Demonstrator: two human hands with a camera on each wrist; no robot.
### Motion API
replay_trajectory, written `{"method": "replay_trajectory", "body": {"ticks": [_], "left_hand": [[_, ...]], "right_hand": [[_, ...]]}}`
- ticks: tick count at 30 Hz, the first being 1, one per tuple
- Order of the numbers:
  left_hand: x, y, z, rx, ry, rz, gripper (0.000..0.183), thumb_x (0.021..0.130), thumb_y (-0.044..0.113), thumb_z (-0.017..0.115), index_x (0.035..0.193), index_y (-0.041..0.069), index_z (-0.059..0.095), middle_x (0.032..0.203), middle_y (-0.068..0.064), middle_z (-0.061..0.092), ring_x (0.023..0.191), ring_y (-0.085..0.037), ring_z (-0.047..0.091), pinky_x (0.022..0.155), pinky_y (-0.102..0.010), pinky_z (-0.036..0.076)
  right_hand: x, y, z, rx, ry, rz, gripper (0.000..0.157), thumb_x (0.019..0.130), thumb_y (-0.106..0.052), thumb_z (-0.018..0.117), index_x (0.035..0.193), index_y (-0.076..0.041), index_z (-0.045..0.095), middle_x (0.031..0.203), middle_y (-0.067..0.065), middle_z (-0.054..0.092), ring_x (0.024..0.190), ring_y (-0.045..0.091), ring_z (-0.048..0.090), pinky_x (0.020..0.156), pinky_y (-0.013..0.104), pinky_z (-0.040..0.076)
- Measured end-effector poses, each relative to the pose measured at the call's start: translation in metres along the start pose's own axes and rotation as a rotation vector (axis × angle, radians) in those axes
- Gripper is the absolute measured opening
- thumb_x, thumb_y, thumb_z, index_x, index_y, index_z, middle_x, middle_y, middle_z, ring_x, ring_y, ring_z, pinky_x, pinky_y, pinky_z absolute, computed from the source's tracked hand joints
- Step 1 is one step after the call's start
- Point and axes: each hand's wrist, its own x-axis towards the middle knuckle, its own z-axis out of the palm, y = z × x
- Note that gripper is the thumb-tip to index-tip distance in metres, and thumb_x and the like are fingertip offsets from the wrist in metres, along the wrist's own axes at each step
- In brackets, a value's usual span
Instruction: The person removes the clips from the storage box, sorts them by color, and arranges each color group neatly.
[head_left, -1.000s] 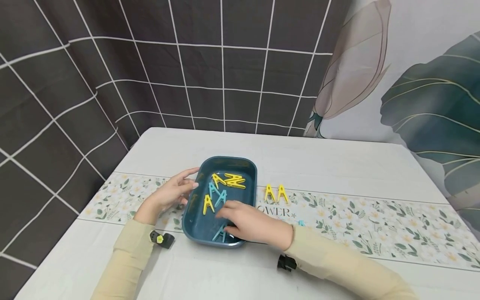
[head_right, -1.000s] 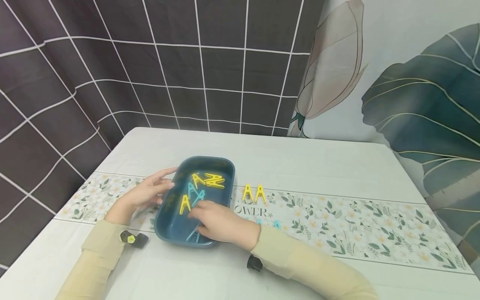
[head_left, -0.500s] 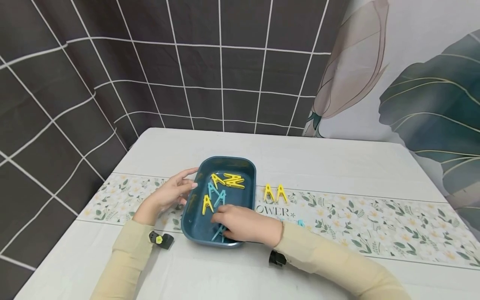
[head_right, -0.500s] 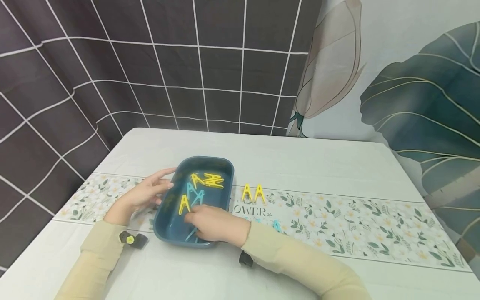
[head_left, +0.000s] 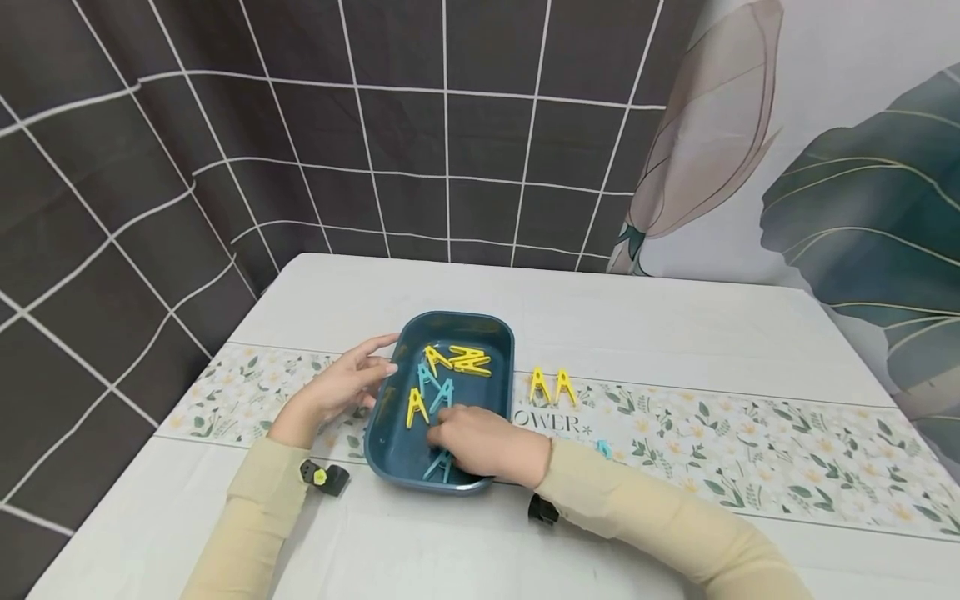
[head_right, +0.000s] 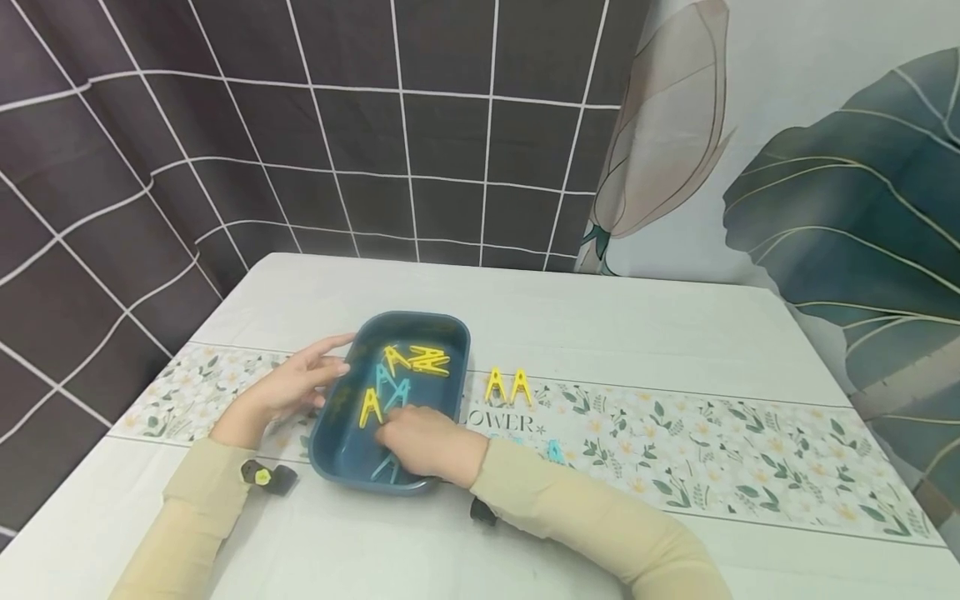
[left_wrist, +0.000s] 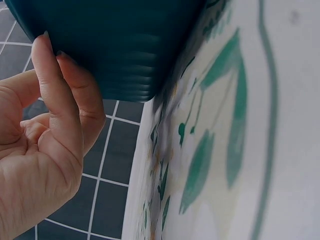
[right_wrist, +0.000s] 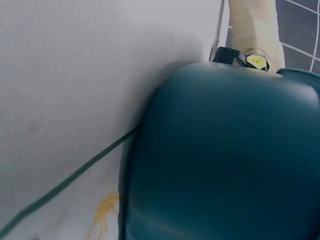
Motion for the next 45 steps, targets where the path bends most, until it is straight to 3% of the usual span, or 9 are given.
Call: {"method": "replay_trajectory", "body": {"ticks": [12, 20, 26, 30, 39, 45], "left_hand": [[0.001, -0.001, 0.002, -0.005, 0.01, -0.009, 0.063, 0.097, 0.016, 0.053, 0.152, 0.017, 0.022, 0.117, -0.015, 0.057, 0.069, -0.008, 0.057, 0.051, -0.02, 0.05], [0.001, 0.0, 0.002, 0.006, 0.005, -0.002, 0.063, 0.098, 0.017, 0.053, 0.152, 0.016, 0.021, 0.121, -0.019, 0.055, 0.071, -0.009, 0.058, 0.051, -0.019, 0.05], [0.001, 0.0, -0.001, 0.006, 0.004, 0.004, 0.064, 0.098, 0.016, 0.053, 0.152, 0.014, 0.019, 0.117, -0.018, 0.056, 0.07, -0.007, 0.057, 0.05, -0.02, 0.05], [0.0, 0.0, -0.001, 0.001, 0.006, 0.004, 0.063, 0.098, 0.015, 0.052, 0.152, 0.013, 0.019, 0.119, -0.021, 0.055, 0.07, -0.007, 0.057, 0.05, -0.019, 0.05], [-0.001, 0.001, 0.001, -0.008, -0.005, 0.004, 0.063, 0.098, 0.014, 0.051, 0.152, 0.012, 0.018, 0.118, -0.021, 0.056, 0.07, -0.007, 0.059, 0.05, -0.019, 0.05], [-0.001, 0.001, 0.001, 0.003, 0.003, 0.001, 0.064, 0.098, 0.014, 0.051, 0.152, 0.012, 0.018, 0.122, -0.025, 0.054, 0.069, -0.007, 0.058, 0.05, -0.018, 0.05]], "right_hand": [[-0.002, 0.002, -0.004, -0.024, 0.034, -0.085, 0.01, 0.088, -0.012, 0.067, 0.096, -0.014, 0.07, 0.085, -0.001, 0.067, 0.073, 0.008, 0.06, 0.06, 0.018, 0.047], [-0.005, 0.006, -0.007, 0.094, 0.023, -0.09, 0.012, 0.084, -0.01, 0.072, 0.095, -0.014, 0.069, 0.088, -0.002, 0.069, 0.078, 0.007, 0.063, 0.065, 0.016, 0.049], [-0.006, 0.007, -0.008, 0.246, 0.032, -0.11, 0.014, 0.082, -0.01, 0.073, 0.096, -0.01, 0.07, 0.093, 0.001, 0.069, 0.082, 0.006, 0.061, 0.07, 0.013, 0.048], [-0.008, 0.006, -0.008, 0.375, 0.089, -0.102, 0.012, 0.082, -0.008, 0.073, 0.093, -0.009, 0.071, 0.091, 0.001, 0.069, 0.079, 0.004, 0.058, 0.069, 0.012, 0.047], [-0.022, 0.006, -0.009, 0.6, 0.354, 0.01, 0.013, 0.079, -0.008, 0.076, 0.091, -0.008, 0.072, 0.089, 0.001, 0.067, 0.081, 0.009, 0.058, 0.07, 0.02, 0.053], [-0.031, 0.011, -0.01, 0.693, 0.43, 0.073, 0.014, 0.08, -0.008, 0.076, 0.093, -0.007, 0.071, 0.09, 0.002, 0.066, 0.078, 0.006, 0.055, 0.069, 0.017, 0.051]]}}
